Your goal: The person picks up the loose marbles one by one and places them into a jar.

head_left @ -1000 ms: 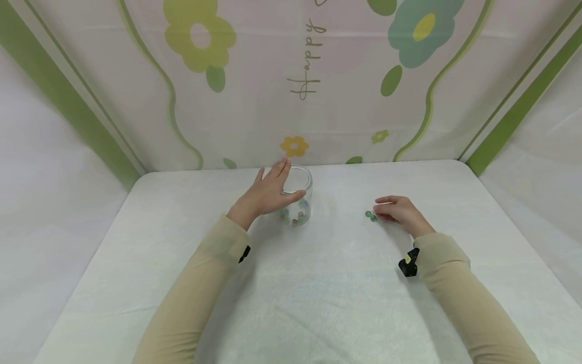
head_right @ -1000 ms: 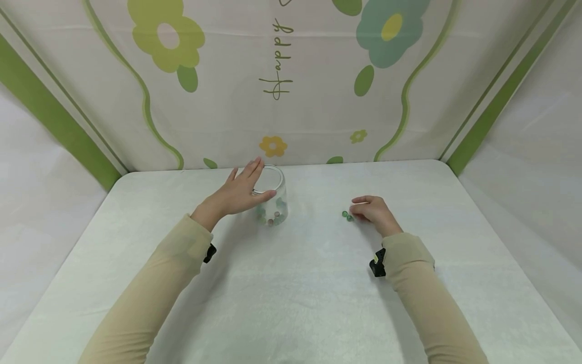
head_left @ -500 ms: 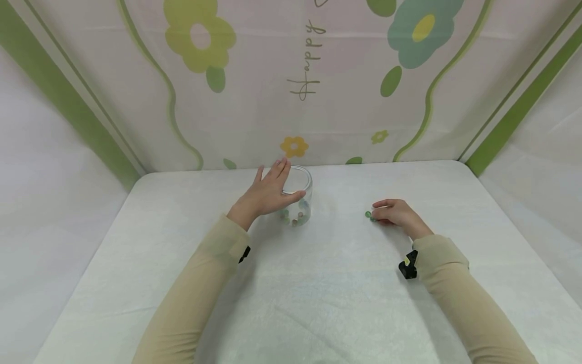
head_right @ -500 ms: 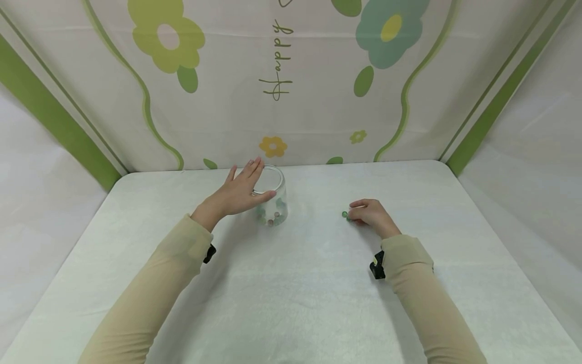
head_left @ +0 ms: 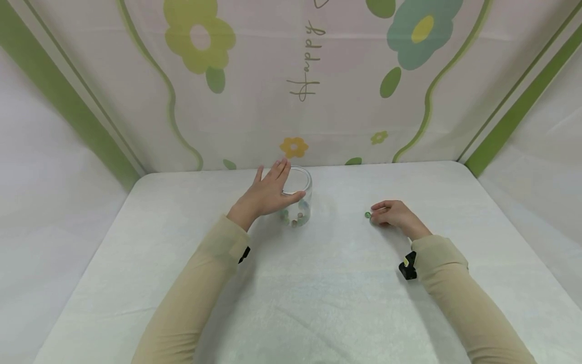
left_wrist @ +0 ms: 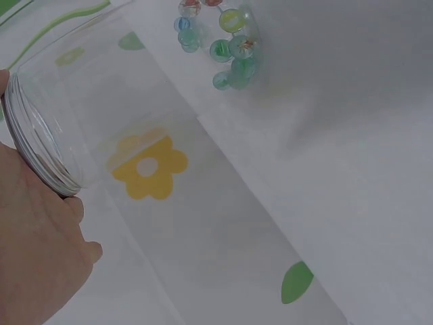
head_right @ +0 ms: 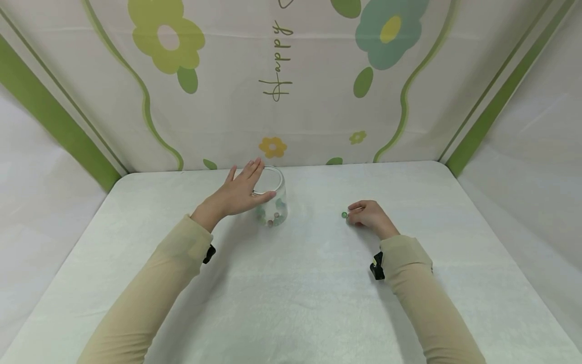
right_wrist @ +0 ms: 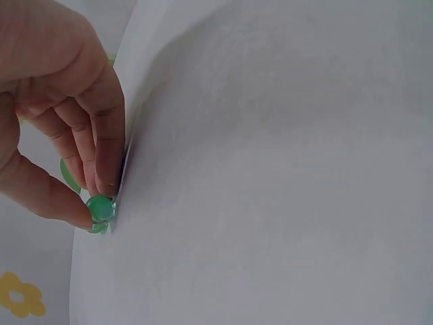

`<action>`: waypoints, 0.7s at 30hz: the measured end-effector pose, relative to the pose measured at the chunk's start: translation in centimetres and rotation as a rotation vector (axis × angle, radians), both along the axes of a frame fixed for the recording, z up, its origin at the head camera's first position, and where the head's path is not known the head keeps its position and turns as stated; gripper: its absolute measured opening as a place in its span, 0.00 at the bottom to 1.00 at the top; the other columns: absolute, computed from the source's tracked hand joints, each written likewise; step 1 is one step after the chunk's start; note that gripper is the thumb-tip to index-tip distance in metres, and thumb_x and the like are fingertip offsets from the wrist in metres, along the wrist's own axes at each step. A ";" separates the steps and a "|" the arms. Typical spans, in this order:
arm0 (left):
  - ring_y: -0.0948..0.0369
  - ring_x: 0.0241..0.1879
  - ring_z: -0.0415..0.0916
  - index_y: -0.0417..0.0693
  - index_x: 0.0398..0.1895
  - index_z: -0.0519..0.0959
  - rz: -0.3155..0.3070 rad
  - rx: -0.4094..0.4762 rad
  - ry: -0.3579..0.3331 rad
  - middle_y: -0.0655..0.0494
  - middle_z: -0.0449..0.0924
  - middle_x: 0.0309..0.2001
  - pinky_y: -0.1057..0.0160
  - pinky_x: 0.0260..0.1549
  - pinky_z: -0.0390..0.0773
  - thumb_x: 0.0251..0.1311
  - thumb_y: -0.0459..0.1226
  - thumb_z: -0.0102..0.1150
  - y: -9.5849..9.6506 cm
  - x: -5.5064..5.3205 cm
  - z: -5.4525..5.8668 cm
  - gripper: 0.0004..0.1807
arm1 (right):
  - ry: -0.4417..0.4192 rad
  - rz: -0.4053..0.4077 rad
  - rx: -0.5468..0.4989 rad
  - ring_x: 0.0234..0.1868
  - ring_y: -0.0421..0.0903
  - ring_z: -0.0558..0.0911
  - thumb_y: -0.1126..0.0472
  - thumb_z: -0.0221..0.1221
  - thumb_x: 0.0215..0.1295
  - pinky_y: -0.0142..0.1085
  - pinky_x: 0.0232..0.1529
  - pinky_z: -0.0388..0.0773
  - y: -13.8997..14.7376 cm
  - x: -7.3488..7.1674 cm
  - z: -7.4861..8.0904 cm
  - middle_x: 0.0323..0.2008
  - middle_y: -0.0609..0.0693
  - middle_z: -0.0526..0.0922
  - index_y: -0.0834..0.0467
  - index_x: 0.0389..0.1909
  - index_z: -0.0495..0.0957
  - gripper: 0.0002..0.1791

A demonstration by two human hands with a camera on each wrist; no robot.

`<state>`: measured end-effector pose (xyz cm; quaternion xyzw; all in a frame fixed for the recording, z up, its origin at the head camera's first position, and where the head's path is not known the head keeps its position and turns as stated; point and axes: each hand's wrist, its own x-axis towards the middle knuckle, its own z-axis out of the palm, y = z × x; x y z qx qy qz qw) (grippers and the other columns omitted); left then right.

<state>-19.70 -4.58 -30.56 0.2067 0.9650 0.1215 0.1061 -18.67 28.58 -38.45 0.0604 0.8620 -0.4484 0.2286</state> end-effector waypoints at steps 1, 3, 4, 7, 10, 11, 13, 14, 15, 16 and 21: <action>0.57 0.78 0.28 0.44 0.76 0.35 -0.002 -0.001 0.003 0.52 0.29 0.78 0.44 0.73 0.28 0.64 0.65 0.36 0.0 0.0 0.0 0.50 | 0.000 0.002 0.000 0.33 0.33 0.76 0.62 0.60 0.63 0.28 0.38 0.74 0.0 0.0 0.1 0.35 0.41 0.81 0.68 0.61 0.67 0.27; 0.57 0.78 0.28 0.44 0.76 0.35 -0.003 -0.005 0.002 0.52 0.29 0.78 0.44 0.73 0.28 0.65 0.65 0.36 0.0 0.0 0.0 0.50 | 0.004 0.004 -0.004 0.32 0.33 0.76 0.63 0.60 0.63 0.28 0.38 0.74 -0.1 0.1 0.2 0.33 0.40 0.80 0.69 0.61 0.67 0.27; 0.57 0.78 0.28 0.44 0.76 0.35 -0.003 -0.005 0.000 0.52 0.29 0.78 0.44 0.73 0.28 0.65 0.65 0.36 0.0 0.0 0.0 0.50 | 0.007 0.002 -0.006 0.32 0.33 0.76 0.63 0.60 0.63 0.28 0.37 0.74 -0.2 0.2 0.2 0.32 0.39 0.80 0.69 0.61 0.67 0.27; 0.57 0.78 0.28 0.45 0.76 0.34 -0.001 -0.004 -0.005 0.53 0.29 0.78 0.44 0.73 0.27 0.64 0.65 0.36 -0.1 0.0 0.1 0.50 | 0.017 -0.002 -0.015 0.31 0.32 0.76 0.63 0.61 0.62 0.28 0.36 0.74 -0.2 0.2 0.3 0.31 0.39 0.79 0.70 0.61 0.67 0.28; 0.56 0.78 0.28 0.46 0.77 0.35 0.003 -0.001 -0.004 0.54 0.29 0.78 0.44 0.73 0.27 0.64 0.66 0.37 -0.1 -0.1 0.1 0.50 | 0.018 -0.009 -0.014 0.31 0.33 0.76 0.63 0.61 0.62 0.29 0.37 0.74 -0.2 0.2 0.2 0.32 0.40 0.80 0.69 0.61 0.67 0.28; 0.56 0.78 0.28 0.46 0.77 0.36 0.003 -0.001 -0.002 0.54 0.30 0.78 0.44 0.73 0.27 0.64 0.66 0.38 -0.1 -0.1 0.2 0.50 | 0.018 -0.010 -0.014 0.32 0.33 0.76 0.63 0.60 0.63 0.29 0.37 0.74 -0.1 0.2 0.2 0.32 0.40 0.80 0.69 0.61 0.67 0.28; 0.56 0.78 0.28 0.46 0.77 0.38 0.004 -0.003 0.005 0.53 0.31 0.78 0.43 0.73 0.28 0.63 0.66 0.39 -0.1 -0.2 0.2 0.50 | 0.014 -0.011 -0.007 0.33 0.34 0.76 0.62 0.60 0.63 0.29 0.38 0.74 0.0 0.2 0.2 0.33 0.40 0.80 0.69 0.61 0.67 0.27; 0.55 0.78 0.29 0.46 0.77 0.39 0.004 -0.003 0.009 0.53 0.32 0.78 0.43 0.73 0.28 0.63 0.66 0.39 -0.1 -0.2 0.3 0.50 | 0.012 -0.013 -0.004 0.33 0.34 0.76 0.62 0.59 0.64 0.29 0.38 0.74 0.0 0.2 0.1 0.34 0.40 0.81 0.68 0.61 0.67 0.27; 0.55 0.78 0.29 0.46 0.77 0.40 0.005 -0.004 0.014 0.52 0.32 0.78 0.43 0.73 0.28 0.63 0.66 0.40 -0.1 -0.2 0.3 0.50 | 0.009 -0.015 -0.002 0.34 0.34 0.76 0.61 0.59 0.64 0.29 0.39 0.74 0.1 0.1 0.1 0.34 0.40 0.81 0.68 0.62 0.67 0.27; 0.55 0.78 0.30 0.46 0.77 0.41 0.006 -0.004 0.017 0.52 0.33 0.78 0.43 0.73 0.29 0.62 0.66 0.41 -0.1 -0.3 0.4 0.50 | 0.008 -0.016 0.001 0.34 0.34 0.76 0.61 0.59 0.64 0.29 0.39 0.74 0.1 0.1 0.2 0.35 0.40 0.81 0.68 0.62 0.67 0.28; 0.55 0.78 0.29 0.46 0.77 0.44 0.010 -0.007 0.015 0.51 0.34 0.78 0.43 0.73 0.29 0.61 0.66 0.43 -0.2 -0.5 0.5 0.50 | 0.004 -0.044 0.013 0.35 0.32 0.76 0.59 0.59 0.65 0.29 0.44 0.75 0.2 -0.1 0.7 0.38 0.42 0.81 0.66 0.65 0.66 0.29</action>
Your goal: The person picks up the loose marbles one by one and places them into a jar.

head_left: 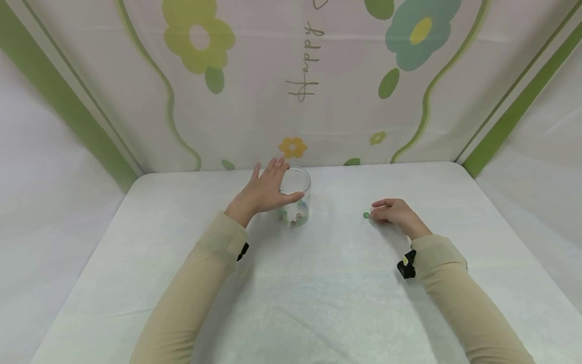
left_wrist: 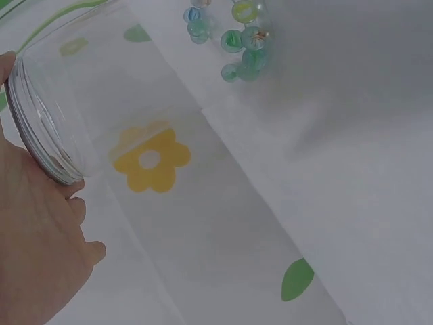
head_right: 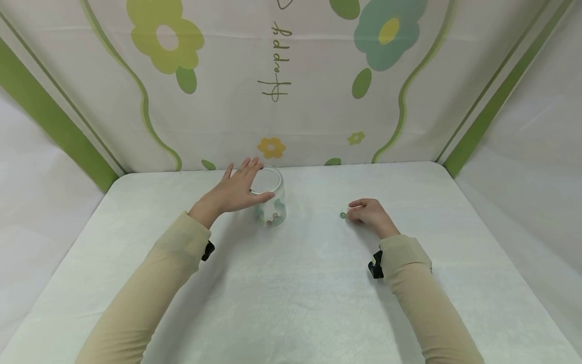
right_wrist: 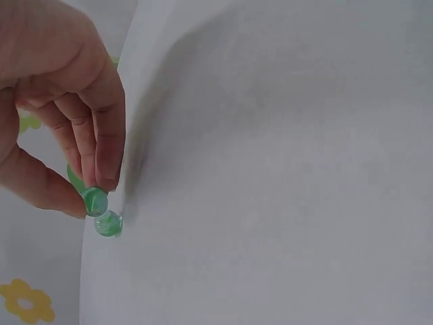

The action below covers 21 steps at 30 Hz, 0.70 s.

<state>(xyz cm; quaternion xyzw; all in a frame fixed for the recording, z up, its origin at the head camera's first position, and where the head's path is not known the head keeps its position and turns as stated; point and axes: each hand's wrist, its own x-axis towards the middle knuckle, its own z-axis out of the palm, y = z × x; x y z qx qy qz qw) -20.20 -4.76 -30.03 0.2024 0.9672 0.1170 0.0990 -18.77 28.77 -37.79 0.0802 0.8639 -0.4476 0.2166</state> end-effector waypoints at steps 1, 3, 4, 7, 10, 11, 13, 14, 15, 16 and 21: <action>0.55 0.78 0.29 0.46 0.77 0.44 0.000 -0.004 -0.004 0.51 0.33 0.78 0.43 0.73 0.29 0.61 0.66 0.43 0.0 0.0 0.0 0.50 | 0.000 -0.012 -0.009 0.35 0.31 0.77 0.58 0.59 0.65 0.30 0.46 0.76 0.0 0.0 0.2 0.39 0.42 0.81 0.65 0.65 0.65 0.30; 0.55 0.78 0.28 0.46 0.77 0.43 -0.001 -0.014 -0.008 0.51 0.33 0.78 0.43 0.73 0.29 0.61 0.66 0.42 0.0 -0.1 0.0 0.51 | 0.001 -0.034 -0.031 0.36 0.30 0.77 0.58 0.59 0.65 0.33 0.50 0.76 -0.2 -0.2 0.7 0.40 0.43 0.81 0.65 0.66 0.64 0.31; 0.55 0.78 0.28 0.46 0.77 0.42 -0.003 -0.021 -0.009 0.51 0.32 0.78 0.43 0.73 0.28 0.61 0.67 0.41 0.0 -0.1 -0.1 0.51 | 0.002 -0.042 -0.044 0.36 0.30 0.77 0.58 0.59 0.65 0.34 0.53 0.76 -0.2 -0.2 1.0 0.42 0.44 0.80 0.65 0.67 0.64 0.31; 0.55 0.78 0.27 0.46 0.77 0.39 -0.009 -0.039 -0.010 0.51 0.31 0.78 0.44 0.73 0.28 0.62 0.67 0.39 0.1 -0.1 -0.1 0.51 | 0.006 -0.059 -0.085 0.37 0.28 0.77 0.57 0.57 0.66 0.36 0.60 0.73 -0.6 -0.5 1.9 0.49 0.48 0.78 0.64 0.68 0.62 0.32; 0.55 0.78 0.26 0.46 0.77 0.36 -0.016 -0.053 -0.009 0.51 0.29 0.78 0.44 0.73 0.28 0.62 0.68 0.38 0.1 -0.2 -0.2 0.52 | 0.013 -0.061 -0.121 0.37 0.26 0.77 0.55 0.56 0.68 0.35 0.61 0.72 -1.0 -0.8 2.7 0.52 0.49 0.76 0.63 0.69 0.60 0.32; 0.55 0.78 0.26 0.46 0.77 0.35 -0.018 -0.057 -0.008 0.52 0.29 0.78 0.44 0.73 0.28 0.62 0.68 0.37 0.1 -0.2 -0.2 0.52 | 0.018 -0.066 -0.144 0.37 0.25 0.78 0.56 0.56 0.68 0.35 0.62 0.72 -1.2 -1.0 2.9 0.51 0.48 0.77 0.63 0.69 0.60 0.32; 0.56 0.78 0.26 0.46 0.77 0.34 -0.020 -0.063 -0.007 0.52 0.28 0.78 0.44 0.73 0.27 0.62 0.68 0.37 0.1 -0.2 -0.2 0.52 | 0.028 -0.078 -0.200 0.36 0.25 0.79 0.57 0.55 0.68 0.33 0.61 0.73 -1.6 -1.2 3.4 0.45 0.43 0.79 0.64 0.69 0.59 0.32; 0.56 0.78 0.26 0.46 0.77 0.33 -0.022 -0.066 -0.005 0.52 0.29 0.78 0.44 0.73 0.28 0.62 0.68 0.37 0.1 -0.2 -0.3 0.53 | 0.033 -0.083 -0.232 0.36 0.25 0.79 0.58 0.56 0.68 0.31 0.60 0.74 -1.8 -1.3 3.7 0.42 0.41 0.79 0.65 0.69 0.59 0.32; 0.56 0.78 0.26 0.46 0.77 0.33 -0.022 -0.067 -0.003 0.52 0.29 0.78 0.44 0.73 0.28 0.61 0.68 0.38 0.1 -0.2 -0.3 0.53 | 0.034 -0.094 -0.267 0.36 0.25 0.80 0.59 0.55 0.68 0.30 0.58 0.75 -2.1 -1.4 3.9 0.38 0.38 0.80 0.66 0.69 0.59 0.32; 0.56 0.78 0.26 0.46 0.77 0.33 -0.022 -0.067 -0.002 0.52 0.29 0.78 0.44 0.73 0.28 0.61 0.68 0.38 0.1 -0.2 -0.3 0.53 | 0.037 -0.103 -0.306 0.35 0.25 0.81 0.60 0.55 0.68 0.29 0.58 0.75 -2.3 -1.5 4.2 0.35 0.36 0.80 0.67 0.69 0.59 0.32; 0.56 0.78 0.27 0.46 0.77 0.34 -0.023 -0.057 -0.001 0.52 0.29 0.78 0.44 0.73 0.28 0.60 0.68 0.42 0.1 -0.1 -0.3 0.55 | 0.037 -0.134 -0.440 0.35 0.27 0.82 0.64 0.55 0.68 0.25 0.54 0.76 -3.7 -1.5 5.3 0.30 0.34 0.81 0.69 0.68 0.59 0.30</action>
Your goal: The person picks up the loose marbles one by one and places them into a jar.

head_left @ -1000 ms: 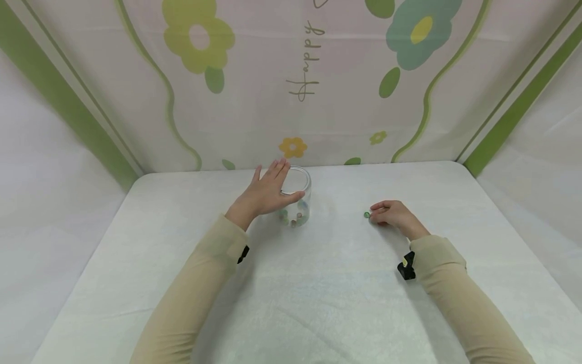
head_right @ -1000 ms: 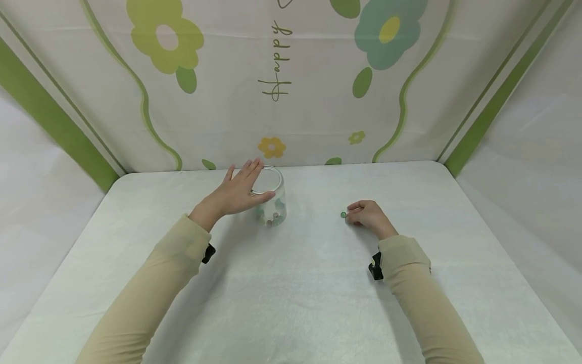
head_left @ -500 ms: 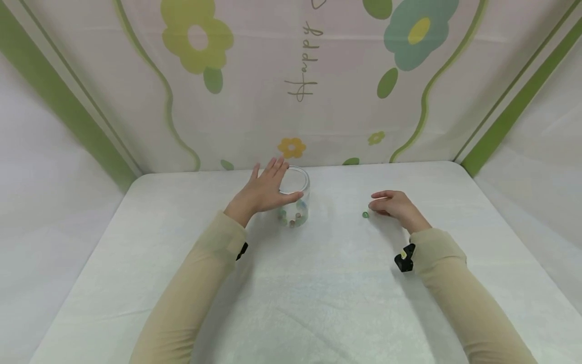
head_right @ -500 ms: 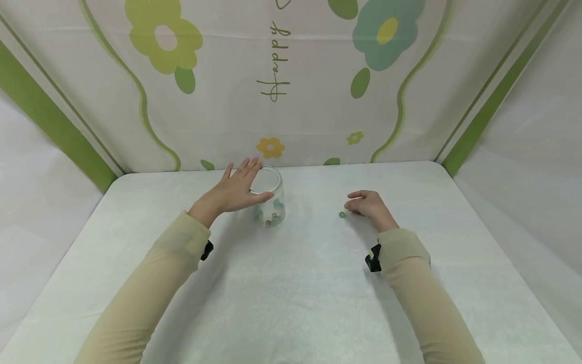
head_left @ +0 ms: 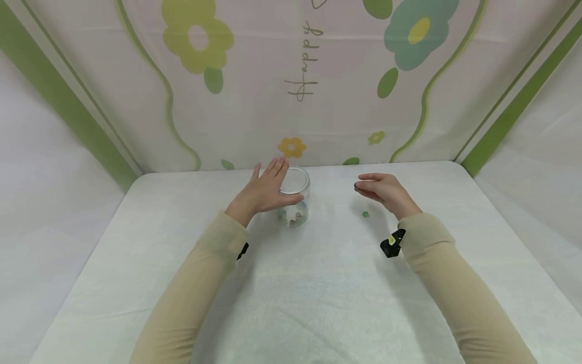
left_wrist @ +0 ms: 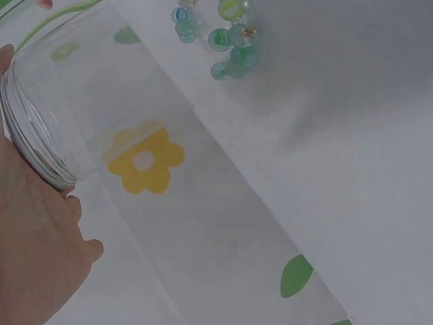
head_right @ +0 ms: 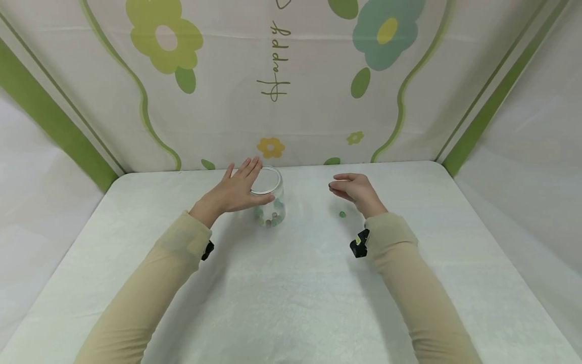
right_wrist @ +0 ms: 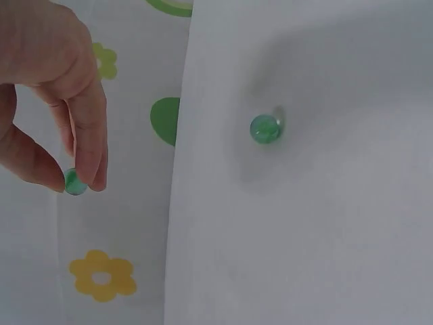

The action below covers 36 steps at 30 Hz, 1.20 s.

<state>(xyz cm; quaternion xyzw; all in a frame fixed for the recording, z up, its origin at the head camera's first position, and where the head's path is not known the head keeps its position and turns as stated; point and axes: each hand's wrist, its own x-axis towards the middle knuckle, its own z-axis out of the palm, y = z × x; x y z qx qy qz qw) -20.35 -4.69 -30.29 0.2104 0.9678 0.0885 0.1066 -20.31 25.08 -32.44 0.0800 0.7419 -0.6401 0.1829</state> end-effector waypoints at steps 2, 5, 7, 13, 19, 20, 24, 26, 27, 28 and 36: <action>0.55 0.78 0.27 0.46 0.77 0.35 -0.001 0.002 0.002 0.51 0.30 0.78 0.44 0.73 0.28 0.60 0.68 0.42 0.0 0.0 0.0 0.55 | 0.004 -0.002 -0.025 0.35 0.27 0.82 0.65 0.54 0.69 0.24 0.53 0.77 -0.5 0.0 0.4 0.30 0.34 0.81 0.69 0.68 0.59 0.30; 0.55 0.78 0.27 0.46 0.77 0.35 0.002 0.003 0.002 0.52 0.29 0.78 0.44 0.73 0.28 0.60 0.68 0.41 0.1 0.0 0.0 0.54 | 0.012 -0.002 -0.067 0.36 0.27 0.82 0.66 0.53 0.69 0.23 0.51 0.77 -1.4 0.0 1.1 0.31 0.35 0.81 0.69 0.68 0.58 0.29; 0.55 0.78 0.27 0.46 0.77 0.35 0.004 0.003 0.000 0.52 0.29 0.78 0.44 0.73 0.29 0.60 0.68 0.40 0.1 0.0 0.0 0.54 | 0.018 -0.001 -0.093 0.36 0.28 0.83 0.67 0.52 0.69 0.23 0.50 0.77 -2.0 -0.1 1.5 0.32 0.36 0.81 0.70 0.68 0.58 0.28; 0.56 0.78 0.27 0.46 0.77 0.34 0.010 0.003 0.001 0.51 0.30 0.78 0.44 0.73 0.29 0.61 0.67 0.39 0.2 0.0 0.0 0.53 | 0.037 -0.001 -0.158 0.35 0.30 0.83 0.68 0.51 0.69 0.22 0.47 0.78 -4.0 -0.3 2.7 0.34 0.41 0.80 0.71 0.68 0.59 0.28; 0.56 0.78 0.27 0.46 0.77 0.34 0.017 0.000 -0.006 0.52 0.29 0.78 0.44 0.74 0.29 0.61 0.68 0.39 0.2 0.0 0.0 0.53 | 0.025 0.001 -0.155 0.35 0.31 0.82 0.67 0.51 0.69 0.22 0.45 0.79 -6.1 -0.5 3.5 0.42 0.47 0.76 0.69 0.67 0.61 0.27; 0.56 0.78 0.27 0.47 0.77 0.33 0.018 -0.002 -0.009 0.52 0.29 0.78 0.44 0.74 0.29 0.61 0.68 0.39 0.2 0.0 0.0 0.53 | 0.028 0.004 -0.151 0.35 0.31 0.82 0.67 0.52 0.69 0.22 0.45 0.79 -6.4 -0.5 3.5 0.42 0.47 0.76 0.69 0.67 0.62 0.27; 0.56 0.78 0.27 0.47 0.77 0.33 0.023 -0.001 -0.017 0.52 0.28 0.78 0.44 0.74 0.29 0.61 0.68 0.38 0.2 0.1 0.0 0.53 | 0.042 0.015 -0.148 0.34 0.31 0.82 0.67 0.52 0.69 0.21 0.43 0.79 -7.7 -0.6 3.8 0.42 0.48 0.77 0.68 0.66 0.64 0.25; 0.56 0.78 0.27 0.47 0.77 0.33 0.025 0.000 -0.020 0.53 0.28 0.78 0.45 0.74 0.29 0.61 0.68 0.39 0.2 0.1 0.0 0.53 | 0.046 0.021 -0.151 0.34 0.31 0.83 0.67 0.52 0.69 0.22 0.42 0.79 -8.3 -0.6 3.9 0.42 0.49 0.77 0.68 0.65 0.64 0.25; 0.56 0.78 0.27 0.47 0.77 0.33 0.026 0.002 -0.019 0.52 0.29 0.78 0.44 0.74 0.29 0.61 0.68 0.39 0.2 0.1 0.0 0.53 | 0.049 0.027 -0.149 0.34 0.31 0.83 0.67 0.52 0.69 0.22 0.42 0.79 -8.5 -0.5 3.9 0.43 0.49 0.77 0.68 0.65 0.64 0.25; 0.56 0.78 0.27 0.47 0.77 0.33 0.026 0.003 -0.018 0.52 0.29 0.78 0.44 0.74 0.29 0.61 0.68 0.39 0.2 0.1 0.0 0.53 | 0.051 0.032 -0.144 0.34 0.31 0.82 0.67 0.52 0.69 0.22 0.42 0.79 -8.8 -0.5 4.0 0.44 0.50 0.76 0.68 0.65 0.65 0.24; 0.55 0.78 0.28 0.46 0.77 0.34 0.022 0.007 -0.007 0.51 0.30 0.78 0.43 0.73 0.30 0.61 0.68 0.39 0.2 0.0 -0.2 0.53 | 0.060 0.063 -0.137 0.33 0.32 0.83 0.66 0.54 0.68 0.22 0.41 0.80 -9.9 -0.1 4.1 0.40 0.49 0.78 0.68 0.63 0.66 0.24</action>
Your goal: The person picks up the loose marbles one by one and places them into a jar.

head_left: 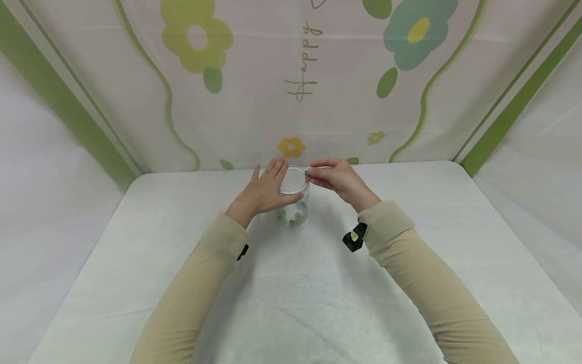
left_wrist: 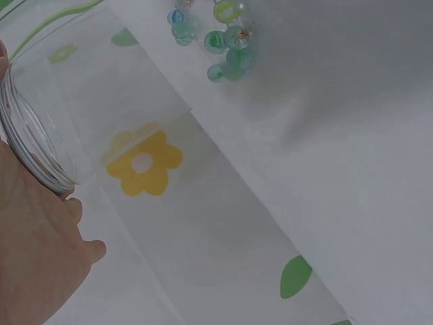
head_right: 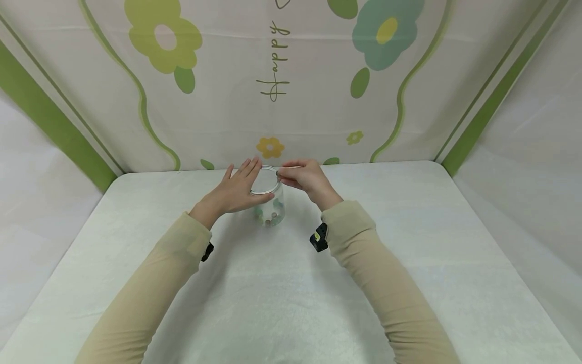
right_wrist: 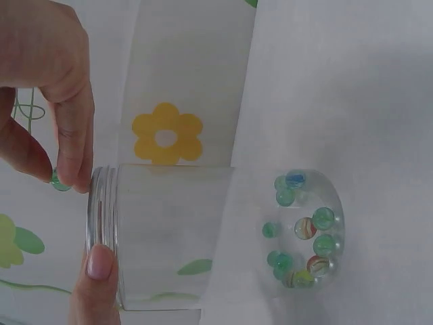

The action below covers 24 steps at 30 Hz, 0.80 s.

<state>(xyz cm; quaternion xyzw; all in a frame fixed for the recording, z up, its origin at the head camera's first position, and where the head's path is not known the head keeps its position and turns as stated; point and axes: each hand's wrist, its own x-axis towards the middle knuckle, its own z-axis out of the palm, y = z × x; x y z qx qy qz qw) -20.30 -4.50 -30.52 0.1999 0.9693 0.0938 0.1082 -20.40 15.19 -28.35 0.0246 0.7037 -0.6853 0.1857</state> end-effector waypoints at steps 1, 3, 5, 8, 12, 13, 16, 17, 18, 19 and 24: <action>0.55 0.78 0.28 0.46 0.77 0.34 0.000 0.000 -0.001 0.51 0.30 0.78 0.43 0.73 0.30 0.61 0.68 0.39 0.0 0.0 0.0 0.53 | 0.001 0.001 0.002 0.33 0.33 0.83 0.66 0.54 0.68 0.22 0.41 0.80 -0.1 0.0 0.0 0.39 0.48 0.78 0.68 0.63 0.66 0.24; 0.55 0.78 0.27 0.46 0.77 0.34 0.001 0.000 -0.002 0.51 0.30 0.78 0.43 0.73 0.30 0.61 0.68 0.39 0.0 0.0 0.0 0.53 | 0.002 0.000 0.002 0.32 0.33 0.83 0.66 0.54 0.68 0.22 0.40 0.80 -0.1 0.0 0.0 0.37 0.47 0.78 0.68 0.63 0.66 0.24; 0.55 0.78 0.27 0.47 0.77 0.34 0.002 0.000 -0.005 0.52 0.29 0.78 0.43 0.73 0.30 0.61 0.68 0.39 0.1 0.1 0.0 0.53 | 0.000 -0.002 0.005 0.32 0.33 0.83 0.66 0.54 0.68 0.22 0.39 0.80 -0.2 0.0 0.0 0.35 0.46 0.79 0.69 0.63 0.66 0.24; 0.55 0.78 0.27 0.46 0.77 0.33 0.001 0.003 -0.006 0.51 0.30 0.78 0.43 0.73 0.30 0.61 0.68 0.39 0.1 0.1 0.1 0.53 | 0.000 -0.002 0.012 0.31 0.33 0.83 0.66 0.55 0.68 0.22 0.38 0.80 -0.2 -0.1 0.0 0.33 0.45 0.79 0.69 0.63 0.66 0.24; 0.55 0.78 0.27 0.46 0.76 0.33 0.001 0.009 -0.010 0.52 0.29 0.78 0.43 0.73 0.29 0.62 0.67 0.39 0.1 0.1 0.1 0.53 | 0.013 0.006 0.038 0.31 0.33 0.83 0.65 0.55 0.68 0.22 0.38 0.80 -0.2 0.0 0.0 0.32 0.44 0.80 0.69 0.63 0.66 0.24; 0.55 0.78 0.27 0.46 0.76 0.33 0.001 0.009 -0.010 0.52 0.29 0.78 0.43 0.73 0.29 0.62 0.67 0.39 0.0 0.1 0.1 0.53 | 0.017 0.010 0.045 0.31 0.33 0.83 0.65 0.55 0.68 0.22 0.38 0.80 -0.2 0.0 0.1 0.32 0.44 0.79 0.69 0.63 0.66 0.24; 0.55 0.78 0.27 0.46 0.77 0.34 0.000 0.010 -0.008 0.51 0.30 0.78 0.43 0.73 0.30 0.62 0.67 0.39 0.0 0.1 0.1 0.53 | 0.027 0.022 0.067 0.32 0.33 0.83 0.64 0.55 0.68 0.22 0.39 0.80 -0.2 0.0 0.1 0.34 0.45 0.80 0.68 0.63 0.67 0.24; 0.55 0.78 0.28 0.46 0.77 0.34 0.001 0.011 -0.008 0.51 0.30 0.78 0.43 0.73 0.30 0.61 0.67 0.39 0.0 0.1 0.2 0.53 | 0.029 0.026 0.071 0.32 0.33 0.83 0.64 0.55 0.68 0.23 0.40 0.80 -0.3 0.0 0.1 0.35 0.46 0.80 0.68 0.63 0.67 0.24; 0.55 0.78 0.27 0.46 0.77 0.34 0.001 0.012 -0.009 0.51 0.30 0.78 0.43 0.73 0.30 0.62 0.67 0.39 0.0 0.2 0.2 0.53 | 0.029 0.028 0.074 0.32 0.33 0.83 0.64 0.55 0.68 0.23 0.40 0.80 -0.3 0.0 0.2 0.36 0.46 0.79 0.68 0.63 0.67 0.24; 0.55 0.78 0.27 0.46 0.77 0.34 0.001 0.011 -0.009 0.51 0.30 0.78 0.43 0.73 0.30 0.61 0.67 0.39 0.0 0.2 0.2 0.53 | 0.029 0.028 0.075 0.32 0.33 0.83 0.63 0.55 0.68 0.23 0.41 0.80 -0.3 0.1 0.2 0.36 0.47 0.79 0.68 0.62 0.67 0.24; 0.56 0.78 0.27 0.46 0.77 0.34 0.002 0.005 -0.011 0.53 0.29 0.78 0.43 0.73 0.30 0.61 0.67 0.39 0.0 0.1 0.3 0.53 | 0.030 0.026 0.060 0.33 0.33 0.82 0.64 0.55 0.68 0.24 0.42 0.80 -0.3 0.1 0.1 0.37 0.47 0.79 0.68 0.62 0.68 0.23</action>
